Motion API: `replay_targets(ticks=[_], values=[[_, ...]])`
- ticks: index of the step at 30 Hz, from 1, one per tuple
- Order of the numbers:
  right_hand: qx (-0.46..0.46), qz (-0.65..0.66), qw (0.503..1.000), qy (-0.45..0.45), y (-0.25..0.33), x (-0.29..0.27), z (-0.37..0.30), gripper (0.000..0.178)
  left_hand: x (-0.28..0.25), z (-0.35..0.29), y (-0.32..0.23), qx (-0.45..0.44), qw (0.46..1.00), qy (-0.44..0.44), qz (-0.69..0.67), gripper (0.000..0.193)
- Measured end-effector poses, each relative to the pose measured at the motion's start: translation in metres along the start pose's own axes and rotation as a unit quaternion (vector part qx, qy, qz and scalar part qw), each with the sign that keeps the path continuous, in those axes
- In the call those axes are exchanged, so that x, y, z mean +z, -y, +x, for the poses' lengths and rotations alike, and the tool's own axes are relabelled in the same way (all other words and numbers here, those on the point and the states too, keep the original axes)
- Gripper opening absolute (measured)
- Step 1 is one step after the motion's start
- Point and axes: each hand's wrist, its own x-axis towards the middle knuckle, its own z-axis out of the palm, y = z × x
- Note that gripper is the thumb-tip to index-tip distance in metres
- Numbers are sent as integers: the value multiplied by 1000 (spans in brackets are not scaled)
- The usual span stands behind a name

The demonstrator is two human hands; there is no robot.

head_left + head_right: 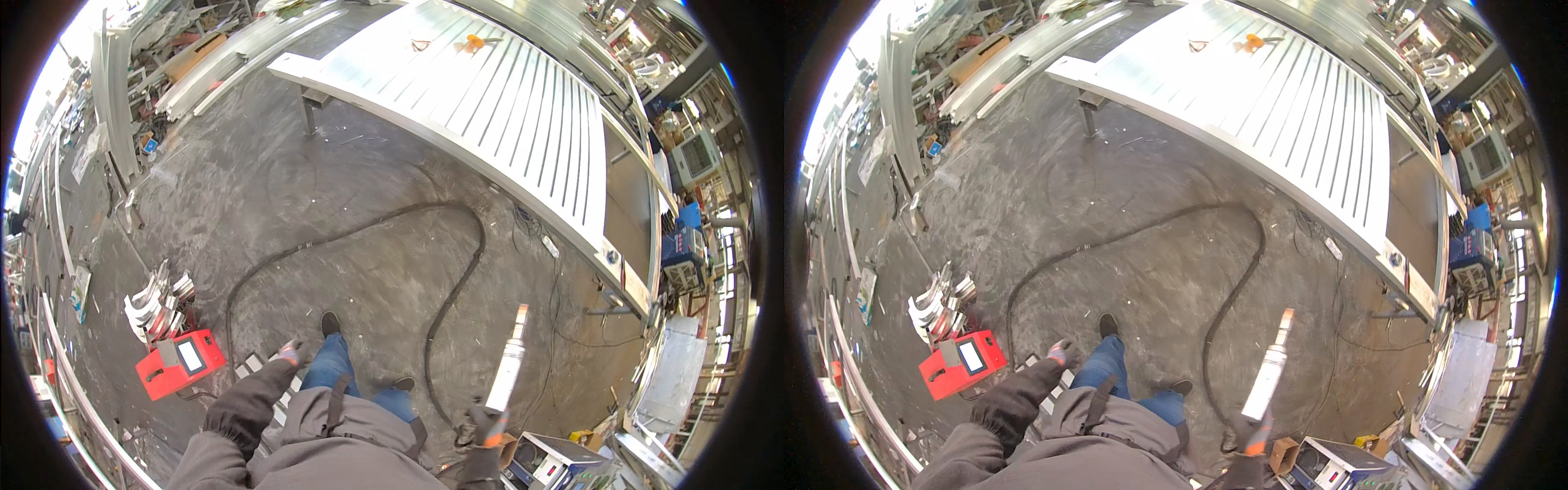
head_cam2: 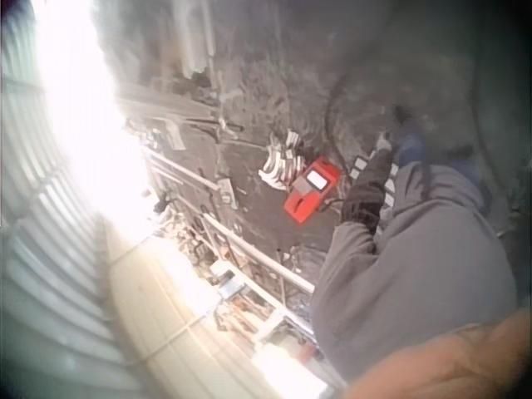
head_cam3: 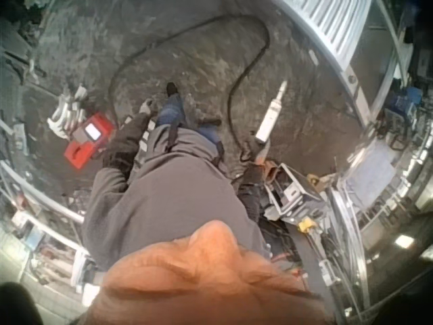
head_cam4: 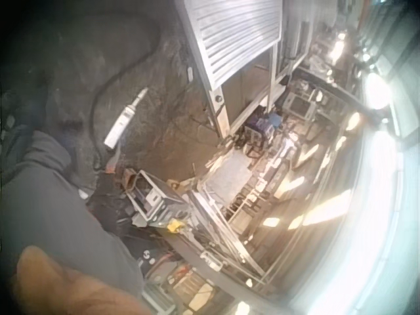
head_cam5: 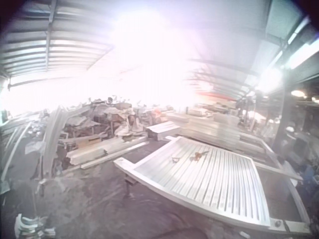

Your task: The person welds metal panels in a workshop using a welding torch. They position and tack weld a small metal piece to a larger panel, then move to a control panel to adjust settings before returning to weld the panel edges.

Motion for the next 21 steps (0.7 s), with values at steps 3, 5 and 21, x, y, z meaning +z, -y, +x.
replay_targets(ticks=[3,5,21], values=[[-53,-37,980,187,0,75,13,31,-83,-27,3,-12,982,-140,123,27],[-40,5,961,272,15,119,19,33,-120,-42,6,-101,976,-168,95,28],[60,109,898,422,171,549,217,57,-220,45,-138,34,906,-244,344,39]])
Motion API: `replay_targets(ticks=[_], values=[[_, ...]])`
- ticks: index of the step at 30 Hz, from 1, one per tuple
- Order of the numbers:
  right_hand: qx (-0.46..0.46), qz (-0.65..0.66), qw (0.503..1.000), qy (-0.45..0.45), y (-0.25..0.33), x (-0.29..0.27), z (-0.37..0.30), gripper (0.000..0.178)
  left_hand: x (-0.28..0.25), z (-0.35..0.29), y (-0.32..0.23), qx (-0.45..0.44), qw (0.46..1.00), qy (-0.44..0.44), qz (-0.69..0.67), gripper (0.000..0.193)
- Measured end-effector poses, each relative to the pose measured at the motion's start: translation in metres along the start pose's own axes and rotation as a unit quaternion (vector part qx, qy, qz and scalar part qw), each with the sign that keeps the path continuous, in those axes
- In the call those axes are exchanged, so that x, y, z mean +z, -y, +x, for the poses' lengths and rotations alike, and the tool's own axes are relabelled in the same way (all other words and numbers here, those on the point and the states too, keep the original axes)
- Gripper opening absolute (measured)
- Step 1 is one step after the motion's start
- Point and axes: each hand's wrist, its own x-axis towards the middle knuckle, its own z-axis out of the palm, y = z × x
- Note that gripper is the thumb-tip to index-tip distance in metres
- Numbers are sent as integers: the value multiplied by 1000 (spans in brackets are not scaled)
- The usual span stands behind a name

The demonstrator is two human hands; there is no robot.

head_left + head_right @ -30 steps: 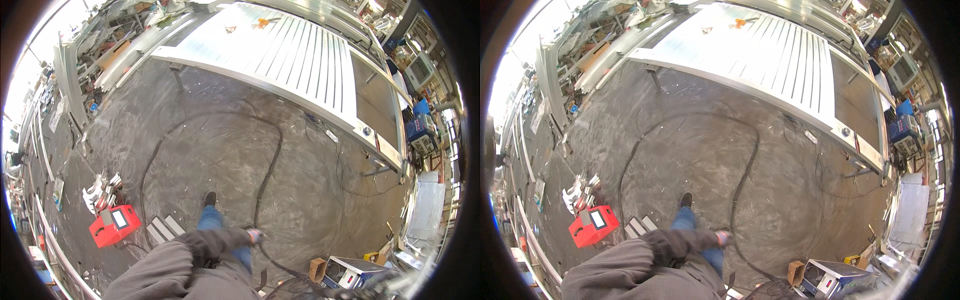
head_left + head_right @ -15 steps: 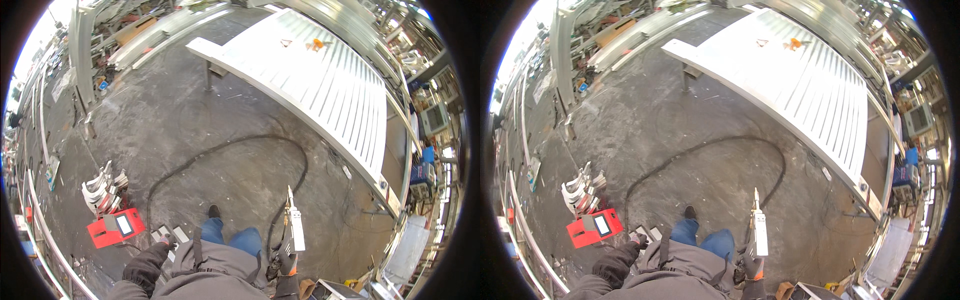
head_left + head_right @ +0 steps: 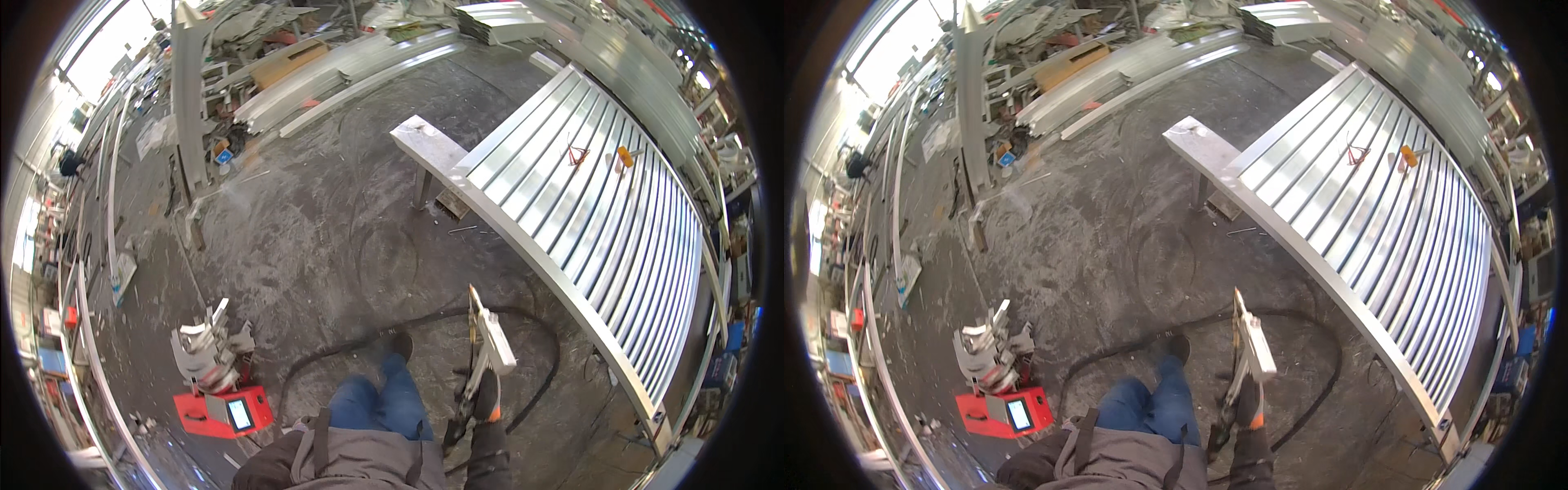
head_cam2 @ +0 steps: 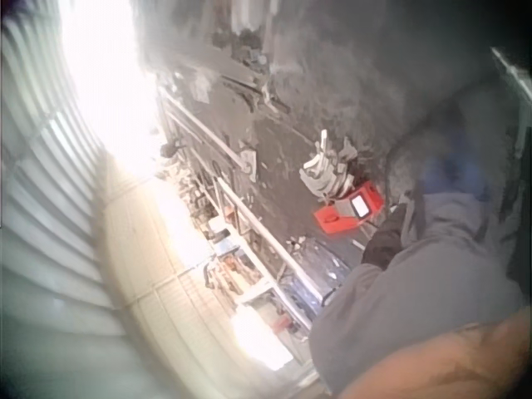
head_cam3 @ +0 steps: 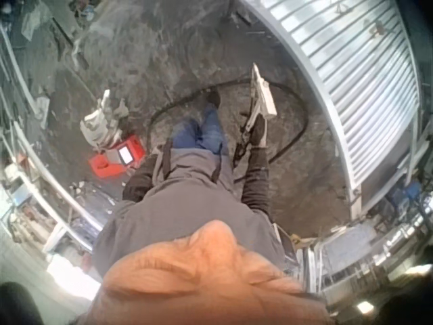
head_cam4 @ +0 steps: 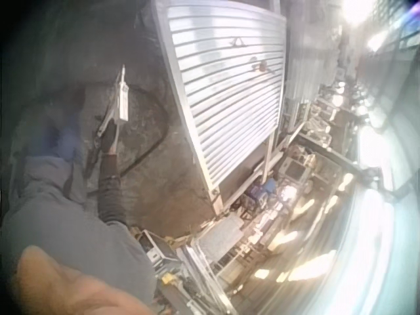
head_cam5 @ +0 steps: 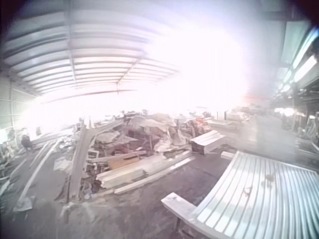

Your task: The person welds metal panels in a workshop using a welding torch. They position and tack weld a small metal piece to a larger panel, then move to a control panel to adjust settings before returning to weld the panel edges.

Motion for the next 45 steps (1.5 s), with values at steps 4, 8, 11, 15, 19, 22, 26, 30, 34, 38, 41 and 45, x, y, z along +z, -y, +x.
replay_targets(ticks=[4,8,11,15,19,22,26,30,34,38,41,45], values=[[-54,9,998,-40,7,33,125,52,-61,44,-22,-56,996,13,-67,36],[-15,42,997,-64,-18,62,207,39,-122,91,-97,-121,974,-17,-190,31],[-54,-11,995,-84,-41,99,245,35,-161,155,-161,-22,999,-10,-37,30],[-61,17,988,-142,-42,149,278,33,-177,233,-233,158,984,57,57,38],[2,104,975,-199,-29,179,308,34,-175,261,-283,147,936,181,264,50],[21,144,965,-219,-33,186,323,39,-177,265,-305,169,873,248,385,60],[-31,104,973,-205,-51,182,338,41,-175,283,-321,288,833,248,402,59],[-35,62,975,-209,-61,182,353,38,-159,298,-322,281,815,259,436,59],[-17,99,971,-218,-63,193,361,37,-146,299,-321,256,814,263,451,57],[-39,81,968,-232,-61,200,363,41,-144,298,-328,243,812,270,458,54],[-27,82,969,-231,-55,201,362,42,-144,295,-336,228,806,280,469,54],[-34,83,965,-245,-41,205,361,43,-141,288,-341,233,797,277,484,55]])
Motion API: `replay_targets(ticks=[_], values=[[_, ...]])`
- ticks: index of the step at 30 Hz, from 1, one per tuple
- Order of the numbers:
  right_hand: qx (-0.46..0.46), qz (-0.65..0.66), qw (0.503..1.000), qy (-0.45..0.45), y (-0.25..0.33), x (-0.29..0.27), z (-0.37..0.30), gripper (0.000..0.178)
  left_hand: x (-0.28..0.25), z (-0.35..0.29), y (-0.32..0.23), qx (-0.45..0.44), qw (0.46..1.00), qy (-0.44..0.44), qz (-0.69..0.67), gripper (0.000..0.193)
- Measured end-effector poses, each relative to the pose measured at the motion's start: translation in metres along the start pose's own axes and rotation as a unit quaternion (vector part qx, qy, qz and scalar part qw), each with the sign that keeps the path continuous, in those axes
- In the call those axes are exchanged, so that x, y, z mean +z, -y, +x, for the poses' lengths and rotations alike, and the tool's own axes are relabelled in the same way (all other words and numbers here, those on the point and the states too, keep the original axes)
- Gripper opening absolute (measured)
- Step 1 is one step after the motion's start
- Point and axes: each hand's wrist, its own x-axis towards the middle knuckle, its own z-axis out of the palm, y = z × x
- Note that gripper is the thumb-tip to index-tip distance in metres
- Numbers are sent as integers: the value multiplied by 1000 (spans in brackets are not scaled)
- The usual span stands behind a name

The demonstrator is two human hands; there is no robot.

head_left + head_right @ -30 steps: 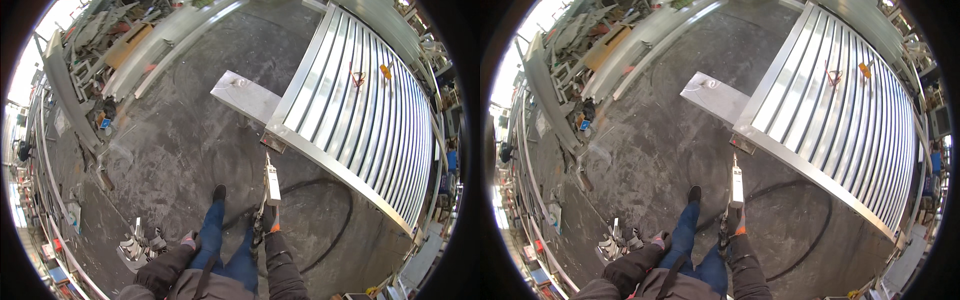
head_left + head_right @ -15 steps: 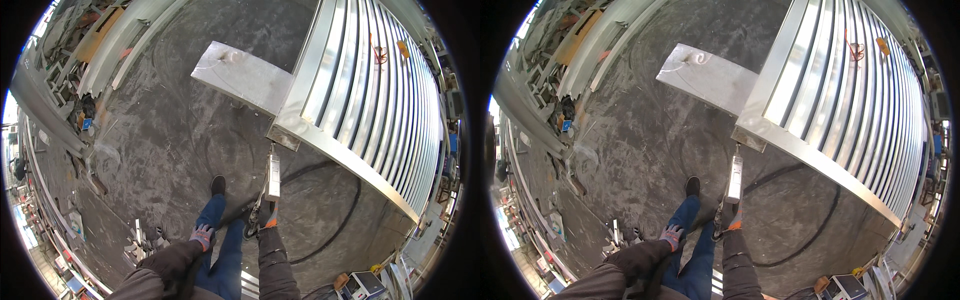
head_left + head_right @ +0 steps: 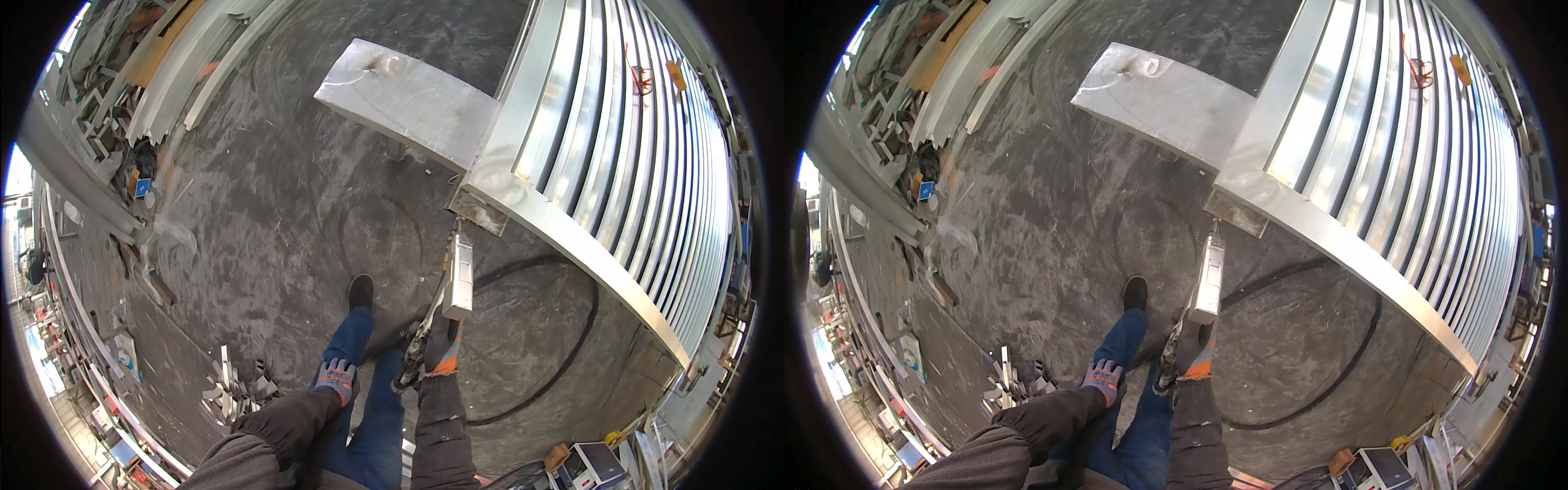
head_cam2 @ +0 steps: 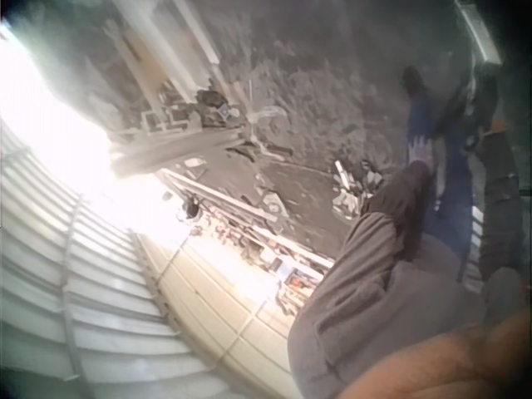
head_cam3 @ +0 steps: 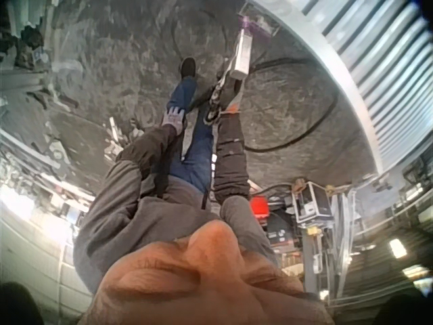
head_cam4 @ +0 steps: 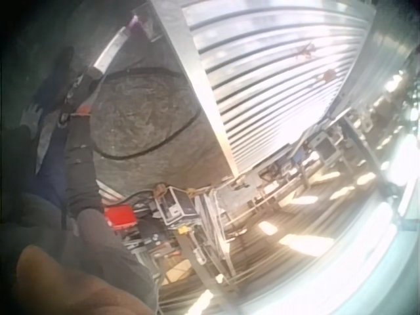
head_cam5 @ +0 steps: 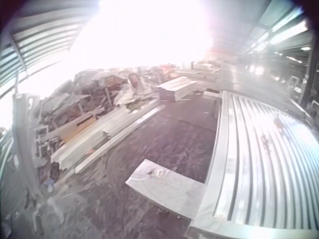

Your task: The person welds metal panels in a workshop using a welding torch. They position and tack weld a small metal piece to a larger panel, then move to a control panel to adjust settings before returning to weld the panel edges.

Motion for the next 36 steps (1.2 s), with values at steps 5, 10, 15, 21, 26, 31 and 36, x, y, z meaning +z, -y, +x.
replay_targets(ticks=[5,10,15,21,26,31,36], values=[[0,-15,1000,-19,13,4,-2,42,6,-1,-2,-2,1000,-24,-1,49],[17,-18,999,-21,12,-2,-3,42,10,1,-2,-9,1000,-15,4,50],[-3,-16,999,-28,10,-5,-6,35,8,1,-5,-13,1000,-7,-4,51],[-3,-4,1000,-7,12,-8,-12,33,9,1,-5,-11,1000,-14,1,49],[7,-5,1000,-22,8,-8,-12,33,12,2,-4,-11,1000,-27,-8,47],[10,11,999,-30,10,-5,-14,34,10,1,-4,-11,999,-30,0,47],[21,26,999,-38,16,-4,-24,35,13,4,-1,-8,1000,-20,-10,48]])
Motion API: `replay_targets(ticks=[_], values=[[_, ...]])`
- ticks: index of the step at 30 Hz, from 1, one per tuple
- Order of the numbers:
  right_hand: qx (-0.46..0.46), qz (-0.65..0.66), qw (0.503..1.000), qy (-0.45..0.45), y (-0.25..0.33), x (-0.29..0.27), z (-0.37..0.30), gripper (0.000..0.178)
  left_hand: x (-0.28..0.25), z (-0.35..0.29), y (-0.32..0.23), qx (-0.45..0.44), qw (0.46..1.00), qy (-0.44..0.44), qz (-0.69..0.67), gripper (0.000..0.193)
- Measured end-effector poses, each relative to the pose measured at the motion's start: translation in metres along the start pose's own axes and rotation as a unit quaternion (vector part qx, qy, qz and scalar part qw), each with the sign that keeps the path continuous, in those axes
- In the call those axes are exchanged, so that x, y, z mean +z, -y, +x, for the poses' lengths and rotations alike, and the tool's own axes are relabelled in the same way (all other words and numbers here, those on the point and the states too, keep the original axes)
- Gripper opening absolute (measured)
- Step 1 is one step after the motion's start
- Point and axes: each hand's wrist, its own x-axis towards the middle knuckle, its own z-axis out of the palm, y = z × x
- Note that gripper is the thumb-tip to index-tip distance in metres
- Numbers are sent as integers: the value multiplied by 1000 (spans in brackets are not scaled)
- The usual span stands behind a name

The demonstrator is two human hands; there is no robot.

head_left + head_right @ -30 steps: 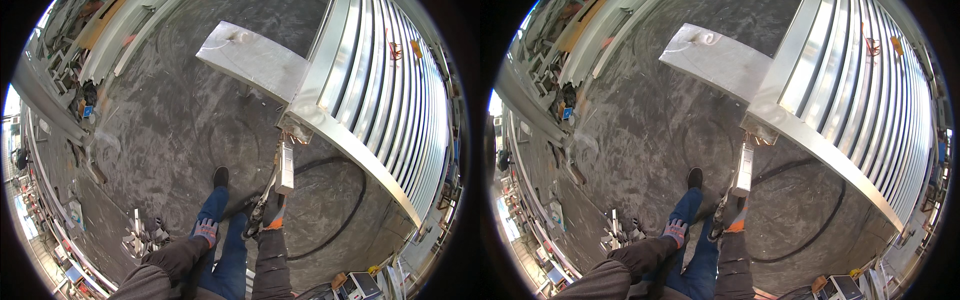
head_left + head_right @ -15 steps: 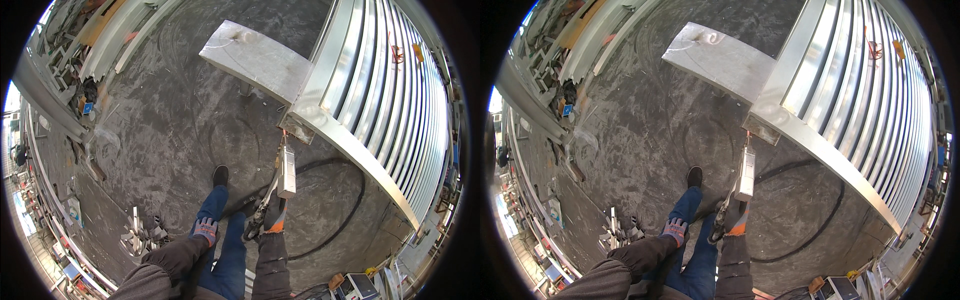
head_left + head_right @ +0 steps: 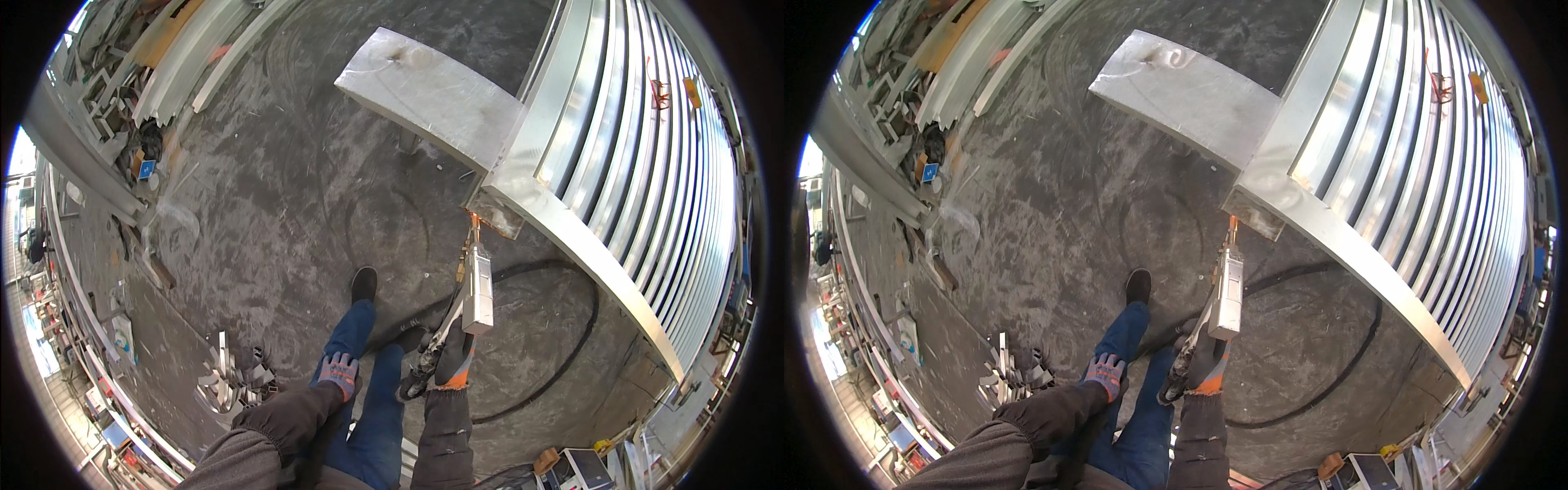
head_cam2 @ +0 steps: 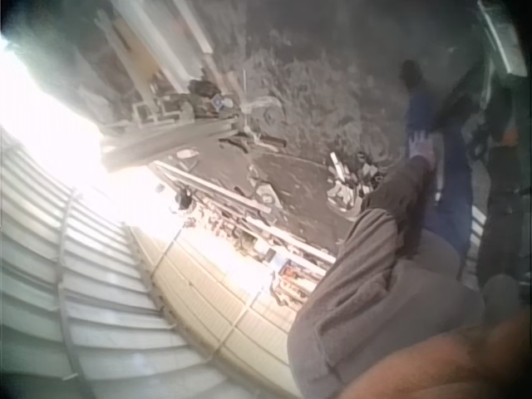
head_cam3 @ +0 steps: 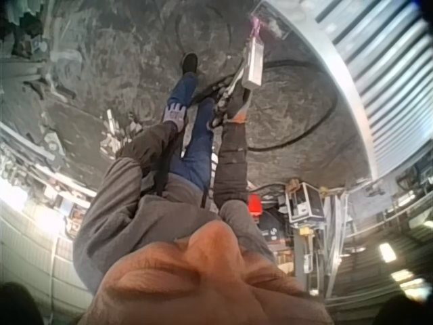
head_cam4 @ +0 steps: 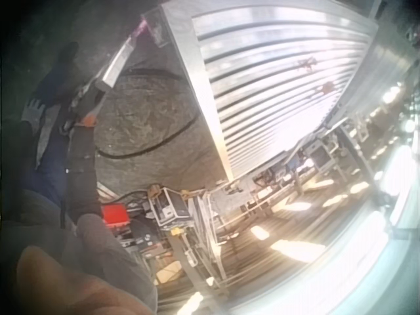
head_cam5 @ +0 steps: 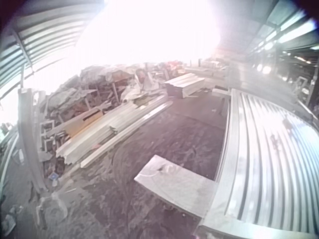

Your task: The person welds metal panels in a workshop using a welding torch. They position and tack weld a small metal piece to a larger panel, then move to a control panel to adjust settings before returning to weld the panel edges.

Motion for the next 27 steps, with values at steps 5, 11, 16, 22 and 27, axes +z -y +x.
replay_targets(ticks=[5,11,16,22,27], values=[[12,-1,1000,2,-3,-3,-3,34,8,5,4,12,1000,-20,4,55],[-13,-21,1000,14,-6,-6,-5,36,6,4,2,9,1000,-17,6,56],[-21,-32,999,21,-6,-6,-7,36,-1,1,-2,-6,1000,0,3,49],[9,-12,1000,26,-2,-5,-15,35,3,1,3,10,1000,-21,-9,49],[54,-21,998,9,22,-18,-74,45,-7,3,16,-4,982,-125,-140,51]])
